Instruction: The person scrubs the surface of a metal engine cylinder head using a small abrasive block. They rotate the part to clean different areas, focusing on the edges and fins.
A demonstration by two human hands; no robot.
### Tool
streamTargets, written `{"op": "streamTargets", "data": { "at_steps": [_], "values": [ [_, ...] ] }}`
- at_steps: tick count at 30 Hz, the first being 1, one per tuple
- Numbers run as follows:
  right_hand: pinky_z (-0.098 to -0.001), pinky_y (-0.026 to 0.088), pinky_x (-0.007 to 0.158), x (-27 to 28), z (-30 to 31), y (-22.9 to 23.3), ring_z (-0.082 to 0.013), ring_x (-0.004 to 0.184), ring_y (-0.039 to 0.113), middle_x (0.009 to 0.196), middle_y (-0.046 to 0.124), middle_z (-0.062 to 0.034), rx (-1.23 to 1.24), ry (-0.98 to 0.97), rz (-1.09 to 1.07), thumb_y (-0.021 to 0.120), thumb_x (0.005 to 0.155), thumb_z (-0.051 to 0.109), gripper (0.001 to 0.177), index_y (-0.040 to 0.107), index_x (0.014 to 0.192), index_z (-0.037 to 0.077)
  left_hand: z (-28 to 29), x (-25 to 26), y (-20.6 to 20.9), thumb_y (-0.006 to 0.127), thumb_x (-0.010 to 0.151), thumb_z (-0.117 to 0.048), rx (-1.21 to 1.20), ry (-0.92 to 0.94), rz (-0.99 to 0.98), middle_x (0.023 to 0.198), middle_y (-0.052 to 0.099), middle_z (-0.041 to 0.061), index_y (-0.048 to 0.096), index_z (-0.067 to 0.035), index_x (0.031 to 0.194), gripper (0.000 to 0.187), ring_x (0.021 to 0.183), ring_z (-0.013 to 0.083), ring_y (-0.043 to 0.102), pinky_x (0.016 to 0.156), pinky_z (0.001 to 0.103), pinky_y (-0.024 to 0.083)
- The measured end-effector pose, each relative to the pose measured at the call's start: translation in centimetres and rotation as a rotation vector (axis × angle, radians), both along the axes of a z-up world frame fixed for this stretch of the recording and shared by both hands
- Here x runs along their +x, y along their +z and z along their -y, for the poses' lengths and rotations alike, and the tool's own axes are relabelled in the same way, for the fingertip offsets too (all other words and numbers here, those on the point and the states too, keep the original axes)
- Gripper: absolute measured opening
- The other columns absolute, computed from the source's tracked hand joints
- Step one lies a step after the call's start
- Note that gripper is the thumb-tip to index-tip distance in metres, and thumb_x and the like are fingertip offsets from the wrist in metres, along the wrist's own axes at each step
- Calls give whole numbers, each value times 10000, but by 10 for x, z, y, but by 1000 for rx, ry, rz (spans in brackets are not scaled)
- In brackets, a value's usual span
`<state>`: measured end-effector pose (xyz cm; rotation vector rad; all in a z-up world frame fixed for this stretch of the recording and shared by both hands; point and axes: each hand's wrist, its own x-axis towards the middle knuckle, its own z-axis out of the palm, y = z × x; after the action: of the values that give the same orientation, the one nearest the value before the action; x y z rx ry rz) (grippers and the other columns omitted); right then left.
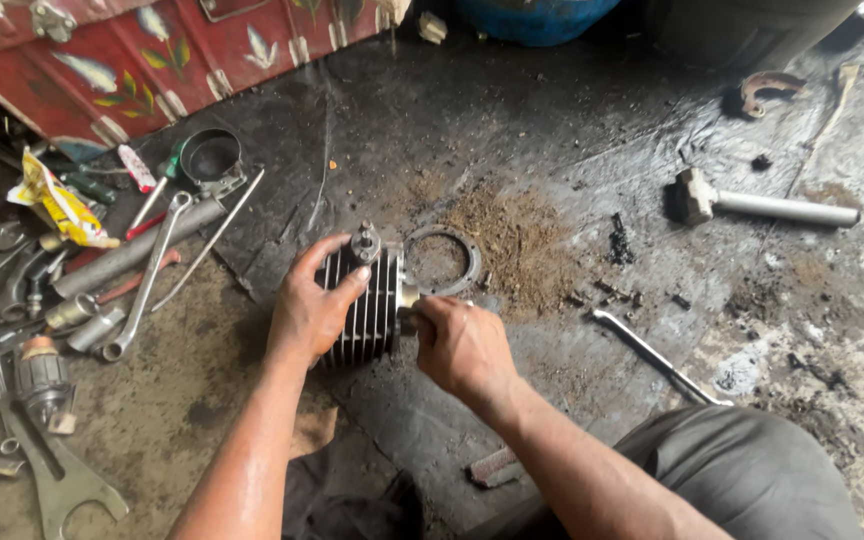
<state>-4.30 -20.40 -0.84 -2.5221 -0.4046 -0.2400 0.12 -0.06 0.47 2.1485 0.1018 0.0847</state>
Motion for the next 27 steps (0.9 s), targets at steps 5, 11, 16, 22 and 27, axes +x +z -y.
{"op": "streamTargets", "data": {
  "at_steps": [5,11,16,22,27],
  "values": [
    [-355,606,658,21,9,14,-177,640,711,929,791,-91,43,83,-577,563,1015,293,252,757,1132,184,2,-1,-1,764,852,-378,-8,6,-52,1475,583,77,623,-264,1354,533,1377,305,529,1122,467,437],
    [-346,597,647,29,16,22,-145,629,684,906,791,-59,46,13,-527,523,1034,374,305,756,1080,183,4,0,1,748,868,-397,11,21,-121,1519,524,73,610,-302,1364,524,1406,337,465,1118,550,398],
    [-380,574,617,9,3,16,-186,625,667,885,767,-66,-64,23,-50,570,1010,307,280,755,954,105,2,1,0,749,858,-407,10,10,-86,1493,563,77,615,-294,1357,529,1397,329,504,1133,526,424],
    [-376,586,666,15,21,9,-178,640,696,848,773,-41,-299,260,-588,588,1016,369,295,768,943,147,2,2,3,762,857,-381,2,10,-67,1489,569,82,629,-278,1353,524,1393,321,508,1121,501,423],
    [-372,612,676,11,29,-11,-169,677,716,866,781,-67,108,193,-188,566,980,201,186,731,1037,139,2,-1,1,776,838,-349,-28,6,-21,1434,626,75,641,-254,1338,526,1358,283,561,1110,437,452]
  ]
}}
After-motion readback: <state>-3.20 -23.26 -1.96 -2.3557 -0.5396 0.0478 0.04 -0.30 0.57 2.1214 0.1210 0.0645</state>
